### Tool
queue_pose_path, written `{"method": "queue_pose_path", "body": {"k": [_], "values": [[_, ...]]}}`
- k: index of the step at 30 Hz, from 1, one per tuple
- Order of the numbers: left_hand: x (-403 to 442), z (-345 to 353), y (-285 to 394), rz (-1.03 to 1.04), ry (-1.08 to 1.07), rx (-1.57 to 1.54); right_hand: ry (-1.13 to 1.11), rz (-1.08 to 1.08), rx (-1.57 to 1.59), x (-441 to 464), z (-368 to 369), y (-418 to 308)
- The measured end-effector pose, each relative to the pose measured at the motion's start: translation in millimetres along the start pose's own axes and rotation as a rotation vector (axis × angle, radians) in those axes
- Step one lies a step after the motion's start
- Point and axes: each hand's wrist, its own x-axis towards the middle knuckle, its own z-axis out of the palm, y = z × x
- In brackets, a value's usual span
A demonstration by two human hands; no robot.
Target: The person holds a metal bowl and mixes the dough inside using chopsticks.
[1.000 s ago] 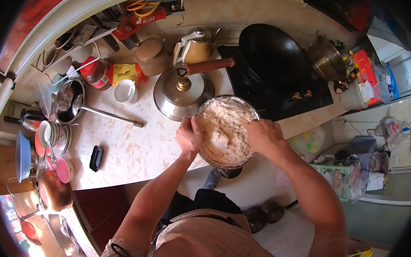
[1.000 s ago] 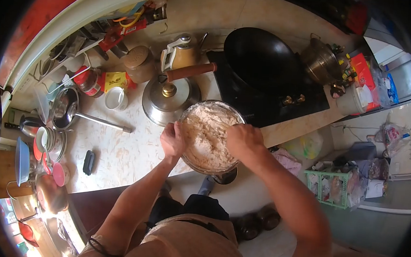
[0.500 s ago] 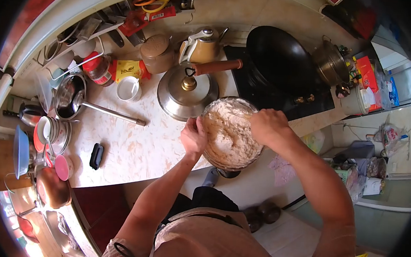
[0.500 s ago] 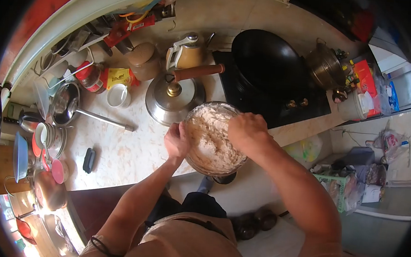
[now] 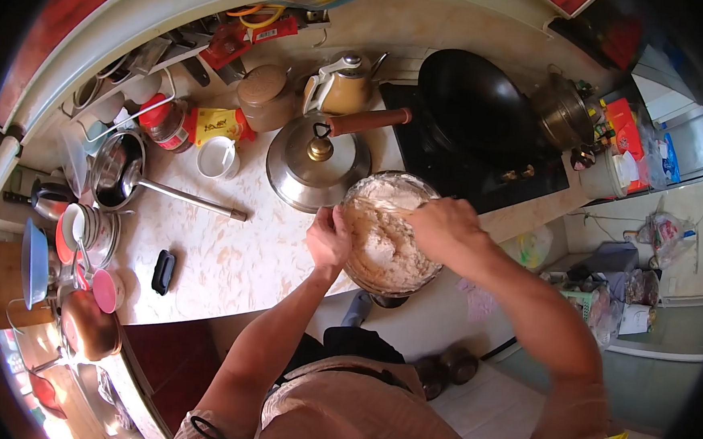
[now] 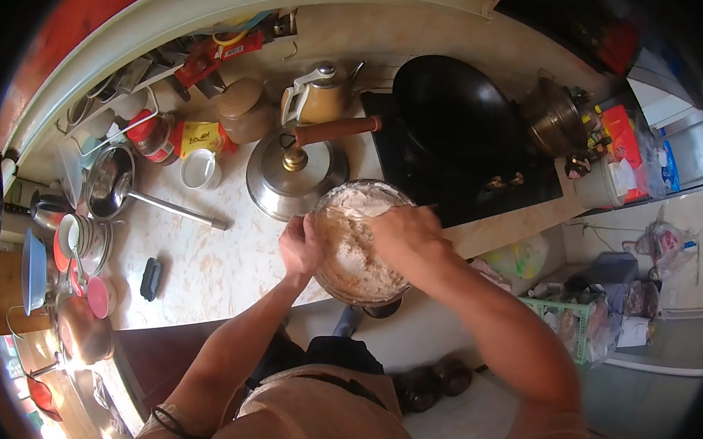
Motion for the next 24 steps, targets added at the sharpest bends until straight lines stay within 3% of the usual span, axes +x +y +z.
{"method": "queue_pose_path", "body": {"k": [5, 13, 20, 24], "values": [[-1, 0, -5, 0.03, 0.01, 0.087, -0.058, 0.001, 0.082, 25, 49, -3], [-2, 0, 0, -0.025, 0.004, -0.002, -0.062, -0.004, -0.034, -14, 15, 14], [-2, 0, -1, 0.01, -0.014, 0.025, -0.107, -0.067, -0.12, 16, 51, 4], [-1, -3, 7, -0.017, -0.008, 0.027, -0.086, -0.102, -0.133, -7, 30, 19]]}}
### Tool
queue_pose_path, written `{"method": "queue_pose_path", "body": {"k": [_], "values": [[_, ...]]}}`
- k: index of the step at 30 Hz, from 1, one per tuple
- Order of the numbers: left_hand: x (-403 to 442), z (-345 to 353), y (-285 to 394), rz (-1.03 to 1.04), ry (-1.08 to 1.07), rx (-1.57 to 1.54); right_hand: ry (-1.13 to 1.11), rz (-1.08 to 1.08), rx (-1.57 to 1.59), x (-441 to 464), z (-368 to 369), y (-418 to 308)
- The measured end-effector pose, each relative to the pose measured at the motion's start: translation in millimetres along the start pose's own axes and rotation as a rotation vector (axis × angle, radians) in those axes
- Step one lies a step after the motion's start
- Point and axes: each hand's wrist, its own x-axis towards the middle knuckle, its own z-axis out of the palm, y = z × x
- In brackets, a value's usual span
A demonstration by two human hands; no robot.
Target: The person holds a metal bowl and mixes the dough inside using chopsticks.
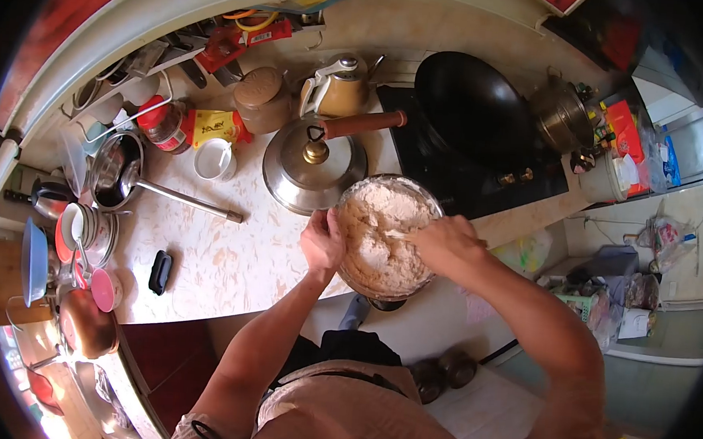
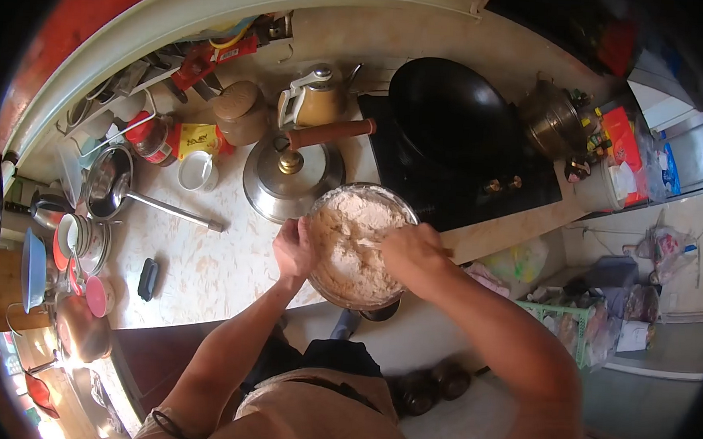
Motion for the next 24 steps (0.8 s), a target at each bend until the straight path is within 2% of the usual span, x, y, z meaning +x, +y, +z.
{"method": "queue_pose_path", "body": {"k": [3, 5, 8, 10, 19, 21, 24], "values": [[-1, 1, -1, -0.019, -0.014, 0.023, -0.011, 0.0, 0.046, -26, -27, 3], [-1, 3, -3, -0.015, 0.008, -0.066, 0.016, -0.001, 0.05, -21, -17, -2], [0, 5, -8, 0.063, 0.024, -0.022, 0.034, -0.036, 0.067, 7, 17, -7], [-3, 4, -6, 0.043, 0.014, -0.016, 0.027, -0.071, 0.07, 13, 18, -9], [-2, 4, -6, 0.002, 0.004, -0.026, -0.06, 0.198, 0.139, -17, -12, 19], [-1, 3, -8, 0.027, 0.014, -0.053, 0.044, 0.269, 0.182, -12, -17, 17], [-2, 2, -9, 0.017, -0.014, 0.005, -0.047, 0.184, 0.188, 8, 7, 14]]}}
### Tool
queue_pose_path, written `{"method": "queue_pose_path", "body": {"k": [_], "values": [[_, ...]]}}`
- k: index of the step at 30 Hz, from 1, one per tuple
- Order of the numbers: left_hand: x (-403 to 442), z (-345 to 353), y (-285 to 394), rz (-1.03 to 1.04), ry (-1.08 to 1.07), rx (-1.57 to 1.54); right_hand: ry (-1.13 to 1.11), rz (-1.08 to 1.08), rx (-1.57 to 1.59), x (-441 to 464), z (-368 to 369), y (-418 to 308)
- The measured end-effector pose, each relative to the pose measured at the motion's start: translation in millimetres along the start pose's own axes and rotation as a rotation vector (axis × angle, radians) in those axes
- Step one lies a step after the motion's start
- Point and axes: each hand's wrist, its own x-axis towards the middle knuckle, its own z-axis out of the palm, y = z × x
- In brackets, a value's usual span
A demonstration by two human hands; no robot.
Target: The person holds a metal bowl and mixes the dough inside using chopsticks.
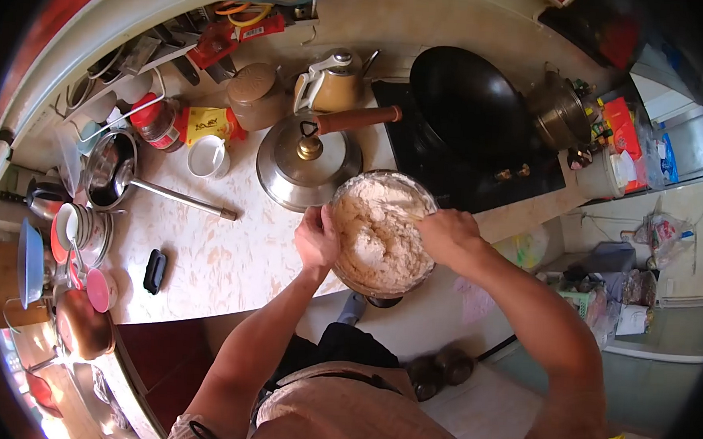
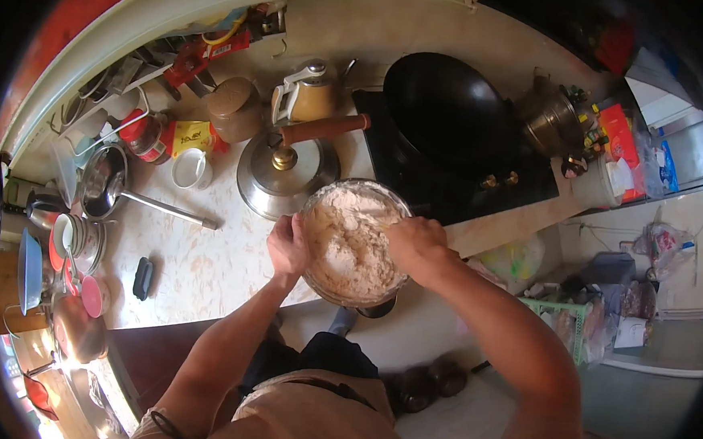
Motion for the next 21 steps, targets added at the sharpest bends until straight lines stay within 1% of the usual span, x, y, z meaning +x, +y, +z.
{"method": "queue_pose_path", "body": {"k": [2, 4, 5, 8, 10, 12, 14, 15, 16, 17, 18, 20, 21], "values": [[1, 2, -2, 0.029, 0.013, 0.007, 0.024, 0.008, -0.01, 1, 3, 1], [0, -1, 3, 0.019, 0.008, -0.002, 0.019, -0.063, -0.105, 3, 5, -2], [1, 0, 6, 0.007, -0.001, -0.013, 0.027, -0.053, -0.104, 2, 6, 0], [1, -1, 8, -0.005, 0.007, 0.002, 0.083, -0.055, -0.126, -6, -11, -1], [-1, 0, 2, 0.012, 0.026, 0.002, 0.052, 0.03, -0.039, -5, -27, 1], [3, 3, 0, 0.032, 0.044, -0.003, 0.042, -0.002, -0.102, 16, -11, -1], [1, 1, 0, 0.076, 0.034, -0.001, -0.006, -0.113, -0.137, 29, 8, -14], [0, 0, 1, 0.079, 0.035, -0.001, 0.111, -0.112, -0.096, 35, 18, -30], [1, -2, 4, 0.042, 0.013, 0.025, 0.123, -0.109, -0.097, 36, 19, -25], [2, -2, 6, -0.005, -0.007, 0.05, 0.06, -0.112, -0.152, 34, 21, -15], [3, -2, 3, -0.018, 0.005, 0.049, -0.01, -0.125, -0.212, 18, 2, -18], [2, 2, -3, 0.066, 0.039, 0.029, 0.002, -0.093, -0.165, -2, -11, -6], [0, 0, 1, 0.066, 0.028, 0.029, 0.009, -0.056, -0.187, -7, -17, 0]]}}
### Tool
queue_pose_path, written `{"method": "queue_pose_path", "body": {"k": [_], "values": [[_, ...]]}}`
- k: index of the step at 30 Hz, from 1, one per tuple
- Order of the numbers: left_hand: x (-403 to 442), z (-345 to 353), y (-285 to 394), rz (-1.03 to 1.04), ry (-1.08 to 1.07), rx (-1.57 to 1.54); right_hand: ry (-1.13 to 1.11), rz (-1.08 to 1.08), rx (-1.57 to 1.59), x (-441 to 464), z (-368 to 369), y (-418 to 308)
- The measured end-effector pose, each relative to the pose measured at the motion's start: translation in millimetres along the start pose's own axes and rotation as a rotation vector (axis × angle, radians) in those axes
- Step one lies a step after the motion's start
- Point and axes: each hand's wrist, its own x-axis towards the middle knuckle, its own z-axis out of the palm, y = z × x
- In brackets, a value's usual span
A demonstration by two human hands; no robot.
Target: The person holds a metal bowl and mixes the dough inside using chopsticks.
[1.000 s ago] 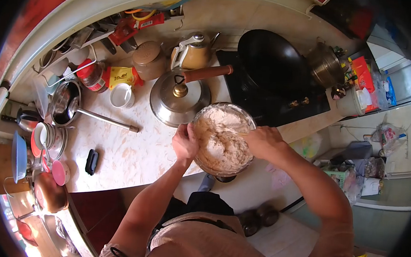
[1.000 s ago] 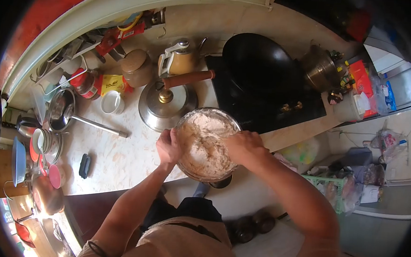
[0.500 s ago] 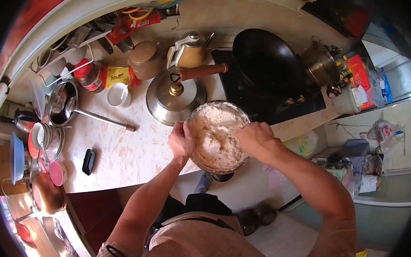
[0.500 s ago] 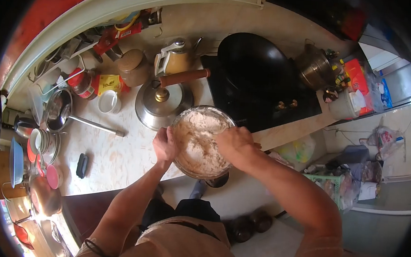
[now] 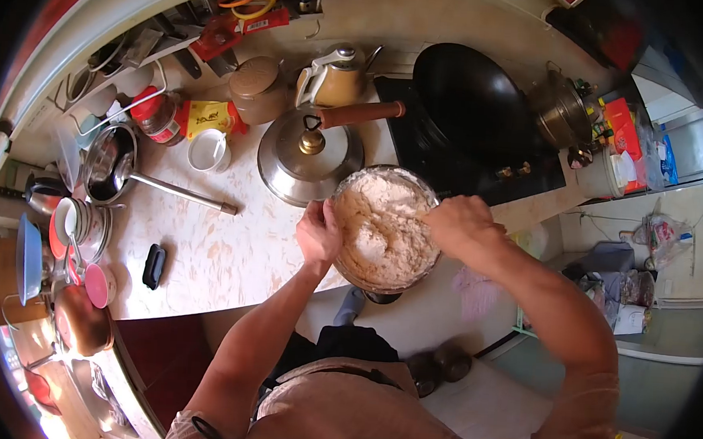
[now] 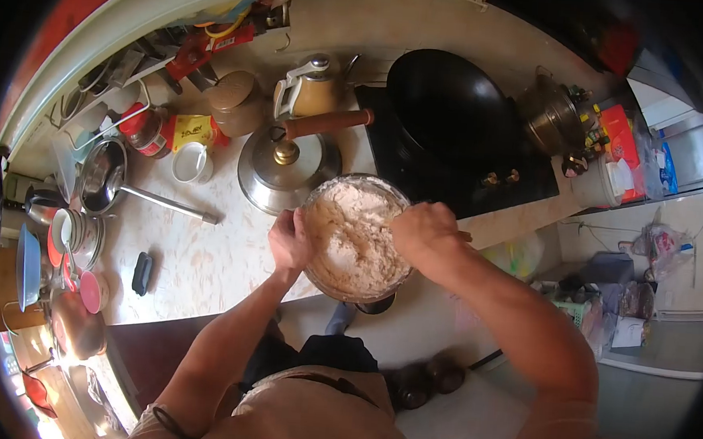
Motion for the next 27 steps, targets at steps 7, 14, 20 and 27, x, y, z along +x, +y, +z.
{"method": "queue_pose_path", "body": {"k": [7, 14, 20, 27], "values": [[4, 0, 1, -0.103, -0.04, -0.007, -0.021, -0.046, -0.142, 46, 37, -29], [3, 4, -6, -0.093, -0.03, -0.064, 0.099, -0.089, 0.02, -7, -26, -6], [4, 4, -11, -0.103, -0.039, 0.028, 0.022, -0.086, -0.009, 22, 13, -22], [4, 4, -8, -0.086, -0.017, -0.099, 0.03, -0.073, 0.085, -36, -37, -20]]}}
